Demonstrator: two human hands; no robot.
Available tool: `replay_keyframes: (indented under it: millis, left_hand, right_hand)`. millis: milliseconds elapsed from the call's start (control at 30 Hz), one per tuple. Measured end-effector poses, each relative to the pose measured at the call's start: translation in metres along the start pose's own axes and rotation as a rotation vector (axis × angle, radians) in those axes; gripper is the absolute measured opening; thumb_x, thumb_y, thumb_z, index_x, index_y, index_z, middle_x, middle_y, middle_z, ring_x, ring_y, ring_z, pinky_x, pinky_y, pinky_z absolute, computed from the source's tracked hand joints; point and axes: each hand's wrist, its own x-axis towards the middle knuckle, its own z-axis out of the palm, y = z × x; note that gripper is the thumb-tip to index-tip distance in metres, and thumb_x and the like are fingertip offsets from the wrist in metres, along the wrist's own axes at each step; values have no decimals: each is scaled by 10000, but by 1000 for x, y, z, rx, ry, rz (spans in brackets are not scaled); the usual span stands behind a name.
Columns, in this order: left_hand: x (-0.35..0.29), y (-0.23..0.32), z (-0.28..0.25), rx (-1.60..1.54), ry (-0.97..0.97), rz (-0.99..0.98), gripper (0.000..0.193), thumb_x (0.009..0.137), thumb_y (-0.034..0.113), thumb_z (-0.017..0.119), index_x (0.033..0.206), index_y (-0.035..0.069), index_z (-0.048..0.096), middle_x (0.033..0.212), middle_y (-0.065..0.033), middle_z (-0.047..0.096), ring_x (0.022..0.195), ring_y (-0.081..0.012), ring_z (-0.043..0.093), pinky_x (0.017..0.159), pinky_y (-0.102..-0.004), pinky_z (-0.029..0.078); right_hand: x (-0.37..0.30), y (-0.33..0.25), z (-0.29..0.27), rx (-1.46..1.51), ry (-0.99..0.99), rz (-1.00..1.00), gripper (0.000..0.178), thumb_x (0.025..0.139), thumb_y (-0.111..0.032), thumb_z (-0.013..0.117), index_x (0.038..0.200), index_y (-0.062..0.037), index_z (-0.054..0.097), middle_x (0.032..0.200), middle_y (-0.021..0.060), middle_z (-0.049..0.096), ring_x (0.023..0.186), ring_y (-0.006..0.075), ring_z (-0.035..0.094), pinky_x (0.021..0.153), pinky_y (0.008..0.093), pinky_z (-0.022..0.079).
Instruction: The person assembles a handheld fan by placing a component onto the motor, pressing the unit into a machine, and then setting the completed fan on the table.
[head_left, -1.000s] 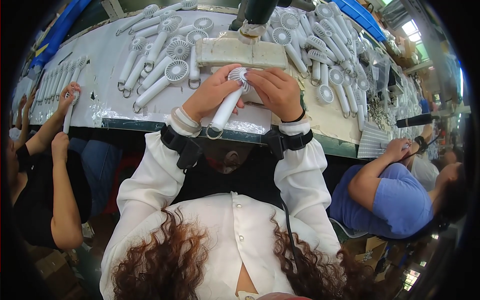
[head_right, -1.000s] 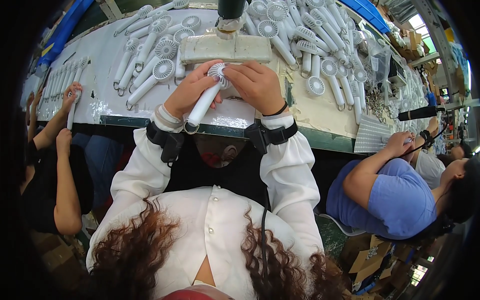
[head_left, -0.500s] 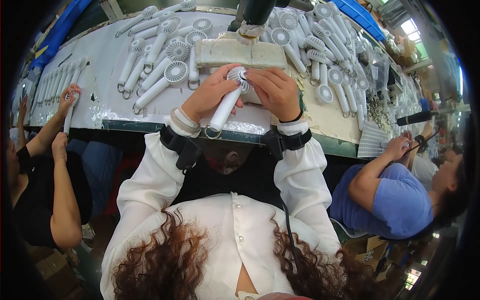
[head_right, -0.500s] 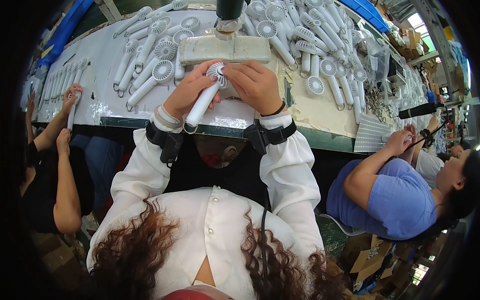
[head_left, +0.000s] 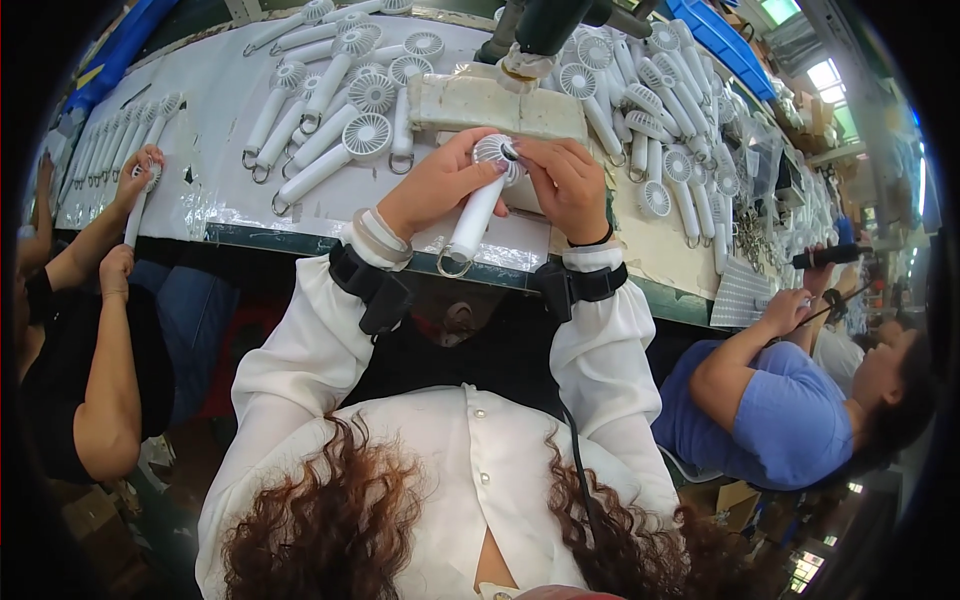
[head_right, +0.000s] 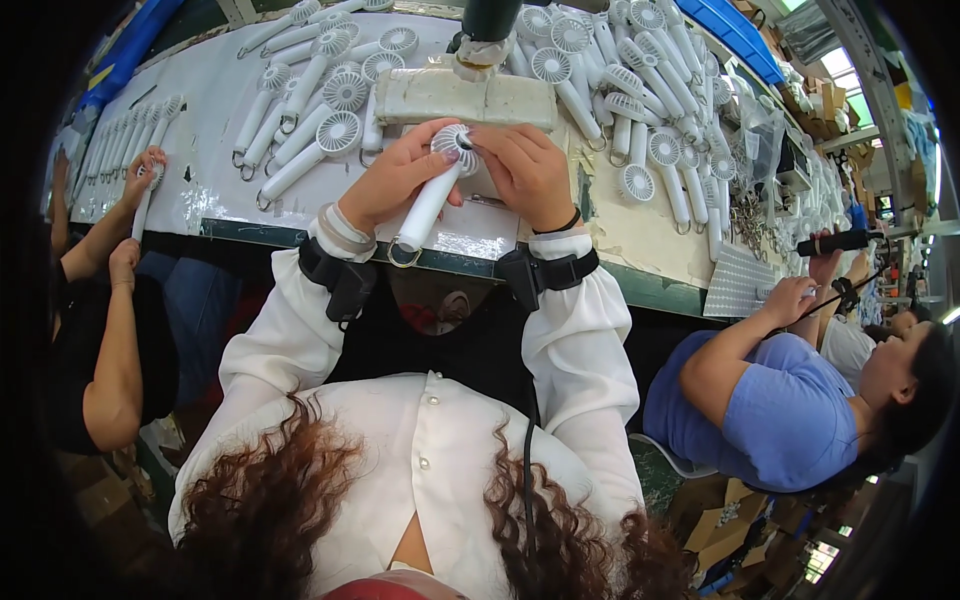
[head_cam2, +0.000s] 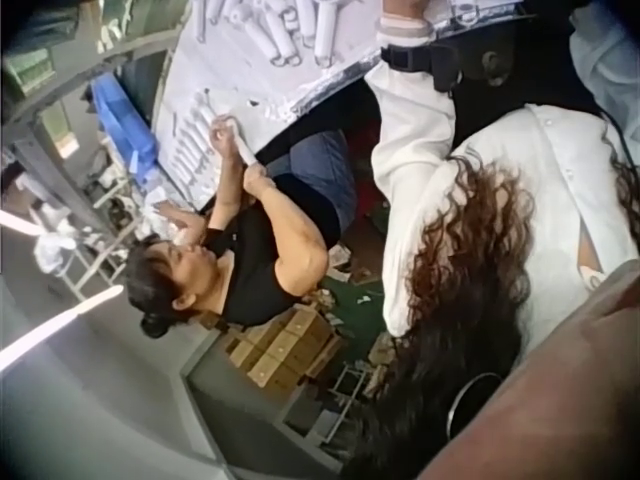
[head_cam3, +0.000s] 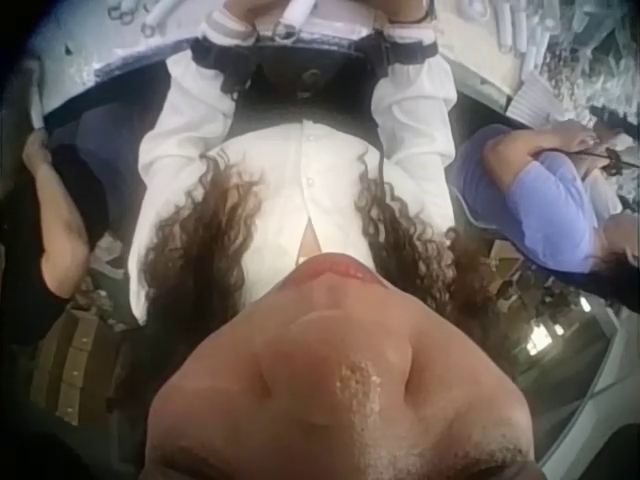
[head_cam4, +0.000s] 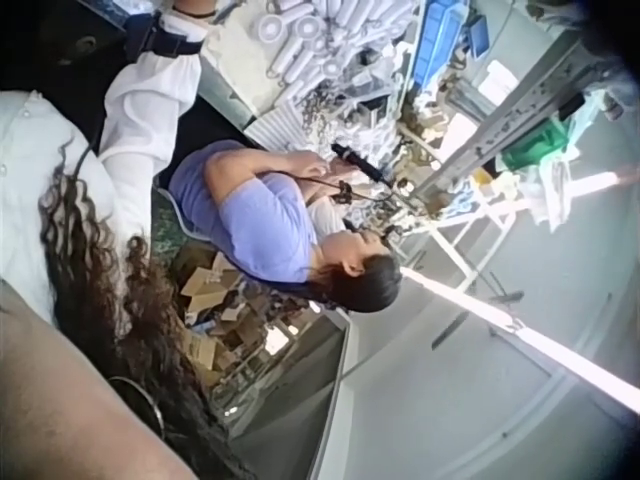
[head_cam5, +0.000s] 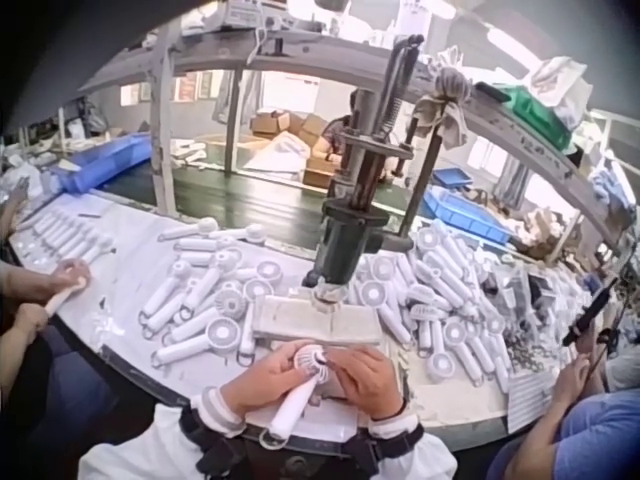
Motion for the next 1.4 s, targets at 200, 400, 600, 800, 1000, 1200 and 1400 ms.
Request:
replay_keyframes:
  millis: [200, 400, 600, 800, 1000, 1200, 1400]
  left_hand:
    - [0, 2, 0, -26, -13, -14, 512, 973, 173, 534, 1392, 2, 294, 1010, -125, 605, 742, -197, 674, 651, -300, 561]
    - [0, 2, -2, -52, -20, -29, 511, 967, 150, 529, 1394, 2, 289, 1025, -125, 597, 735, -199, 673, 649, -301, 561]
    - [0, -1, -1, -54, -1, -35, 501, 974, 148, 515, 1409, 27, 298, 1029, -114, 587, 720, -194, 661, 654, -308, 562]
    - [-1, -2, 0, -55, 26, -33, 496, 976, 146, 512, 1414, 40, 306, 1033, -106, 584, 705, -189, 655, 641, -310, 562]
    - [-1, 0, 2, 10, 37, -48, 490, 966, 127, 508, 1411, 54, 315, 1052, -99, 583, 679, -180, 653, 602, -293, 552]
    - [-1, 0, 1, 10, 42, -48, 486, 955, 106, 501, 1406, 65, 325, 1051, -92, 582, 672, -173, 652, 588, -280, 546]
    - [-1, 3, 4, -1, 36, -52, 493, 936, 73, 487, 1404, 73, 329, 1044, -86, 574, 666, -172, 648, 583, -279, 545]
  right_hand:
    - [1, -1, -1, 7, -11, 10, 242, 741, 59, 688, 961, -43, 683, 930, 74, 713, 796, 246, 661, 676, 304, 531]
    - [3, -3, -4, -9, -18, -23, 259, 723, 53, 697, 961, -48, 685, 951, 73, 712, 802, 240, 661, 675, 303, 537]
    - [2, -4, -4, -54, -25, -30, 263, 712, 35, 710, 956, -59, 690, 967, 63, 712, 793, 223, 658, 655, 297, 540]
    - [1, -4, -5, -63, -37, -36, 255, 707, 24, 718, 946, -63, 699, 967, 53, 712, 776, 216, 649, 639, 291, 538]
    - [0, -3, -6, 2, -49, -11, 249, 702, 11, 728, 937, -68, 711, 969, 50, 709, 751, 207, 638, 623, 290, 533]
    - [2, -3, -8, 28, -49, -21, 257, 707, 6, 731, 950, -74, 717, 971, 48, 707, 745, 204, 636, 611, 288, 530]
    - [1, -3, -9, 24, -50, -24, 280, 694, 4, 734, 959, -85, 721, 982, 43, 703, 757, 202, 641, 605, 289, 532]
